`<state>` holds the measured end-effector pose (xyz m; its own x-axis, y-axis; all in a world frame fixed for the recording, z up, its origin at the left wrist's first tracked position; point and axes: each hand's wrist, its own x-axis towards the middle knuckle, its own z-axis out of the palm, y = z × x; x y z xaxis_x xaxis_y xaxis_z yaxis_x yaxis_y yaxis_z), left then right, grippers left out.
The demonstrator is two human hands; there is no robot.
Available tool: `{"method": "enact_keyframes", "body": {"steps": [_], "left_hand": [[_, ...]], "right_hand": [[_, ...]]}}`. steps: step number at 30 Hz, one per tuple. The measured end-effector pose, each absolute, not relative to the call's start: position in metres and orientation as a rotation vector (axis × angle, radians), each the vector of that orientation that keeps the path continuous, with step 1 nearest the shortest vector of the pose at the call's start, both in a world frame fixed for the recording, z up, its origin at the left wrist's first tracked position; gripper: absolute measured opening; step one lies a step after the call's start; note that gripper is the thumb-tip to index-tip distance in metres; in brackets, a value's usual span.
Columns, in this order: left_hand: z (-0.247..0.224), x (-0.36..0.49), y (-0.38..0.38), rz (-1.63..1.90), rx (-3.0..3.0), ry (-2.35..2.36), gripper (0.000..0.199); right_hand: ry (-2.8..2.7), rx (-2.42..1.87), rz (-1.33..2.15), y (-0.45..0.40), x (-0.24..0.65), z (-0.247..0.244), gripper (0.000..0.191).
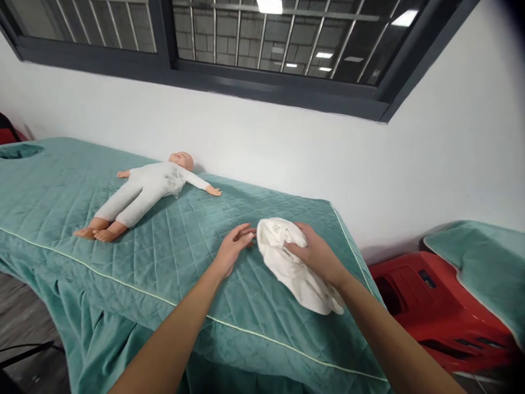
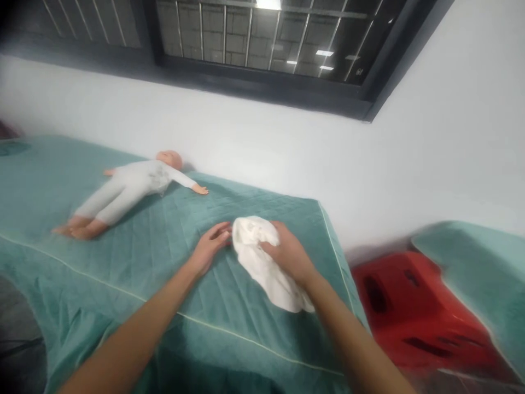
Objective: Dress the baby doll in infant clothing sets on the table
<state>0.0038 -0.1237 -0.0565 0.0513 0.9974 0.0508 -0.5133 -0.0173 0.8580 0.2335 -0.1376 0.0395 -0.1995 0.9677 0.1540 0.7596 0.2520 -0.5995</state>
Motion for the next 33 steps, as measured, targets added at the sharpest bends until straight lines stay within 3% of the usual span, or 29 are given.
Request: {"method": "enact_keyframes", "body": {"steps": [6,14,19,21,26,33], "left_hand": [[-0.059,-0.007,-0.129,1.410,0.640,0.575,0.052],[-0.058,-0.004,-0.126,1.421,0.633,0.669,0.072],[-0.055,-0.003,-0.126,1.429,0.709,0.710,0.061],[-0.055,-0.002,-0.126,1.421,0.682,0.715,0.054],[-0.054,0.003,-0.124,1.459,0.649,0.703,0.034],[-0.057,0.004,-0.120,1.495,0.610,0.679,0.027]], "right_hand": [[-2.252,-1.267,0.872,-0.116,0.177,0.048,0.045],[-2.711,-1.262,0.871,-0.077,0.182,0.067,0.044],[-2.941,-1.244,0.776,-0.053,0.180,0.087,0.029],[-2.969,-1.287,0.639,-0.046,0.178,0.088,0.026],[-2.655,-1.435,-0.120,-0.058,0.170,0.067,0.034],[-2.380,-1.271,-0.136,-0.102,0.169,0.024,0.034]]}}
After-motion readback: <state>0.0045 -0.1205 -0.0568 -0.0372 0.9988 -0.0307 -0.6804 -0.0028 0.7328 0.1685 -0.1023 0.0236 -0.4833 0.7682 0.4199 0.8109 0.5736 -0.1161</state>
